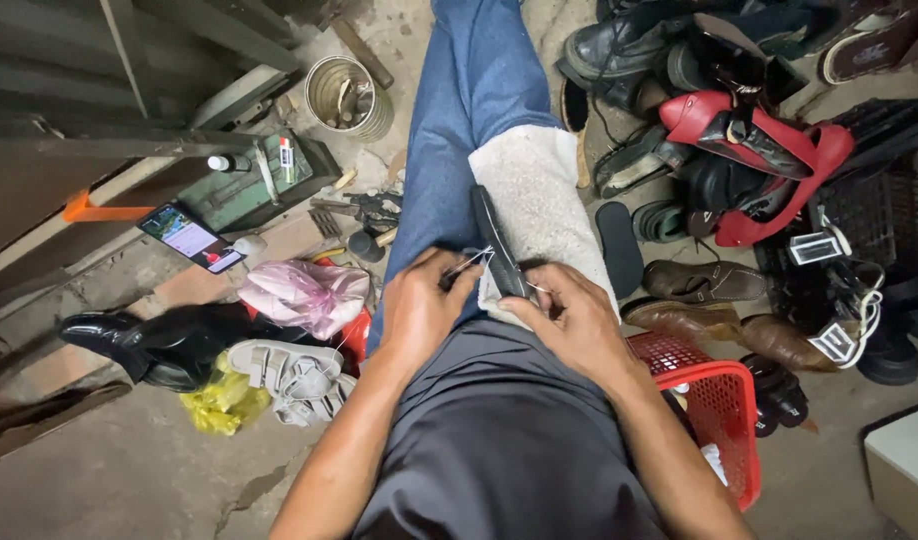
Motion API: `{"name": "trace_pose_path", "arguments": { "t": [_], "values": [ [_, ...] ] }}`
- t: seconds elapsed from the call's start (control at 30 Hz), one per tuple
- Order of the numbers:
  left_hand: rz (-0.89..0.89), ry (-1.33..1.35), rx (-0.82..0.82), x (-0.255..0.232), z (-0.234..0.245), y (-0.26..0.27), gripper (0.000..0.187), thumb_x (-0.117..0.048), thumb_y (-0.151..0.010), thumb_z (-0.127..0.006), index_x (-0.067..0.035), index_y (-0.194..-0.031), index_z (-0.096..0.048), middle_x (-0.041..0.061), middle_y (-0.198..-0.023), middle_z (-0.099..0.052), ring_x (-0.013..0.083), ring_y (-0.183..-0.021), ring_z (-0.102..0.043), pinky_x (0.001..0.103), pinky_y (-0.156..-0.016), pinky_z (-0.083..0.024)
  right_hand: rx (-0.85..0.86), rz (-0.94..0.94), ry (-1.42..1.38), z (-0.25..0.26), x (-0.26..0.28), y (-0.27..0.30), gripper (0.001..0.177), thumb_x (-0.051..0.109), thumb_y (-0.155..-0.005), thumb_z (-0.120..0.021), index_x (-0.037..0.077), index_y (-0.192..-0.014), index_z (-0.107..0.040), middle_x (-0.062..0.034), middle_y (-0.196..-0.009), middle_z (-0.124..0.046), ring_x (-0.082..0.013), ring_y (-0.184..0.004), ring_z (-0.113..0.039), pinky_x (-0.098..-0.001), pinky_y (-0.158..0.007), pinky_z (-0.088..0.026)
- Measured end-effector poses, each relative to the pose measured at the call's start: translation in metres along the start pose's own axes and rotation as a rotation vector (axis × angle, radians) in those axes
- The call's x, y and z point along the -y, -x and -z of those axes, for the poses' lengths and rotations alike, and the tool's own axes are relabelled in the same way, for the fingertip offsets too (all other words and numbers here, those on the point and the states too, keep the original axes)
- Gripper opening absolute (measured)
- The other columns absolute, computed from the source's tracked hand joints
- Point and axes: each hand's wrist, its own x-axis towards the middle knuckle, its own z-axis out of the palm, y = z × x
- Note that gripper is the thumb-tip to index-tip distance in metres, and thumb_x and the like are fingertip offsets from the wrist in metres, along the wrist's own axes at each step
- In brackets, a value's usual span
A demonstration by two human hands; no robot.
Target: The person sits on a chair and sews a black shoe using a needle and white thread. They hold the shoe on their lap, which is covered by a white cloth, and repeatedly push the needle through the sole while pulling the thread tight.
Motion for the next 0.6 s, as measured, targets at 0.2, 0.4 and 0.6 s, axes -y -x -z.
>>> {"name": "trace_pose_path", "arguments": {
  "t": [0.2,0.4,0.6],
  "values": [
    [-0.103,0.323,-0.036,0.027,-0.029,-0.007,0.004,-0.01,-0.083,-0.073,-0.006,-0.085,-0.074,0.014,-0.09,-0.072,0.0337,-0.087,-0.073,0.038,-0.076,-0.056,0.018,-0.042,-0.033,-0.002,-0.001,0.003,0.03,0.026,-0.086,-0.084,0.004,-0.099,-0.069,-0.0068,-0.065,-0.06,-0.0285,-0.061,-0.064,-0.0415,-0.057,-0.051],
    [-0.266,0.279,0.117,0.073,0.041,0.036,0.01,-0.004,-0.079,-0.072,-0.001,-0.077,-0.062,0.021,-0.121,-0.068,0.0403,-0.105,-0.067,0.047,-0.092,-0.05,0.057,-0.082,-0.001,0.003,0.012,-0.004,0.042,0.032,-0.084,-0.086,0.002,-0.107,-0.069,-0.0122,-0.075,-0.066,-0.032,-0.069,-0.067,-0.0462,-0.061,-0.052],
    [0.533,-0.451,-0.02,0.189,0.09,0.101,0.033,-0.032,-0.094,-0.066,0.0,-0.094,-0.073,0.031,-0.1,-0.072,0.0515,-0.102,-0.067,0.059,-0.089,-0.052,0.038,-0.071,-0.031,0.005,0.006,-0.01,0.044,0.027,-0.074,-0.093,0.003,-0.104,-0.072,-0.0144,-0.076,-0.067,-0.0333,-0.071,-0.07,-0.045,-0.064,-0.055]
  ]
}}
